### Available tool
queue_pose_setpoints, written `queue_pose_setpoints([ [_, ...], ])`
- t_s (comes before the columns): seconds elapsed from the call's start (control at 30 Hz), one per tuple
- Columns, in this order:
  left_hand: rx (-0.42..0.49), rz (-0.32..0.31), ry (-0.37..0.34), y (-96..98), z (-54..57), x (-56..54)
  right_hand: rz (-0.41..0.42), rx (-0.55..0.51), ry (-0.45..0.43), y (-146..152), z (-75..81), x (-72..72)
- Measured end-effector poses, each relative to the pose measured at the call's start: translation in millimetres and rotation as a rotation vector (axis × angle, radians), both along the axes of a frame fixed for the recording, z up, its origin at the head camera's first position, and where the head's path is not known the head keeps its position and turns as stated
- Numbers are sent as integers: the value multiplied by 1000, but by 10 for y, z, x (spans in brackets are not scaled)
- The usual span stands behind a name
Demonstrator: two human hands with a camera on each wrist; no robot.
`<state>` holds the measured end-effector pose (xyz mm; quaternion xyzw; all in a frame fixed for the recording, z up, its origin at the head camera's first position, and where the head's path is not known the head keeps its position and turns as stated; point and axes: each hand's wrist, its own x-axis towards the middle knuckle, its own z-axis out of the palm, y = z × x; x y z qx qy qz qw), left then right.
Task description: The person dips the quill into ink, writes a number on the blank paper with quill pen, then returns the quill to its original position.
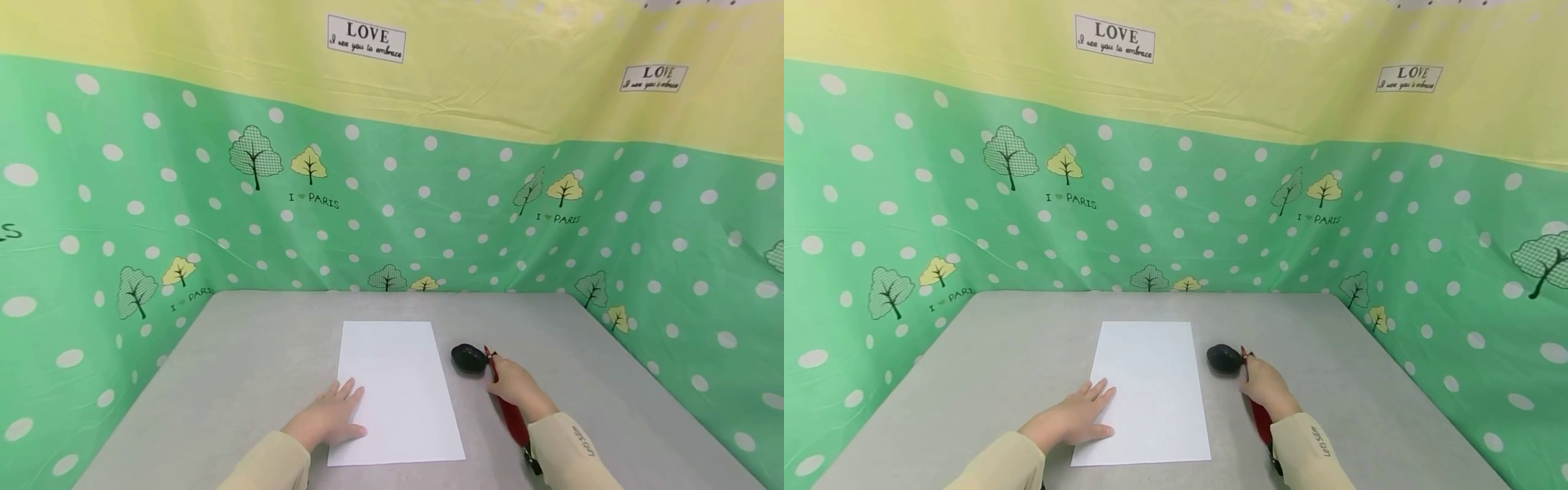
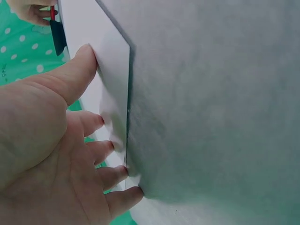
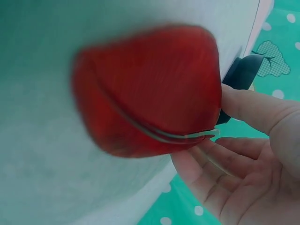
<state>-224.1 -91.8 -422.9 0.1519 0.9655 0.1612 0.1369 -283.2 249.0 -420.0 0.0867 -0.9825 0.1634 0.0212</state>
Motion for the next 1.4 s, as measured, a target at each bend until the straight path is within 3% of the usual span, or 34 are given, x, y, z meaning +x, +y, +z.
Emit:
queue_pose_setpoints([
  [0.5, -15, -12, 16, 17, 16, 16, -14, -29, -18, 24, 4, -9],
  [0.8, -28, 0, 10, 40, 28, 27, -43, -259, -59, 74, 84, 43],
  [1.13, -32, -2, 10, 32, 24, 29, -55, -427, -79, 110, 82, 63],
  [1.4, -25, -3, 3, 26, 17, 25, -67, -496, -123, 108, 111, 69],
])
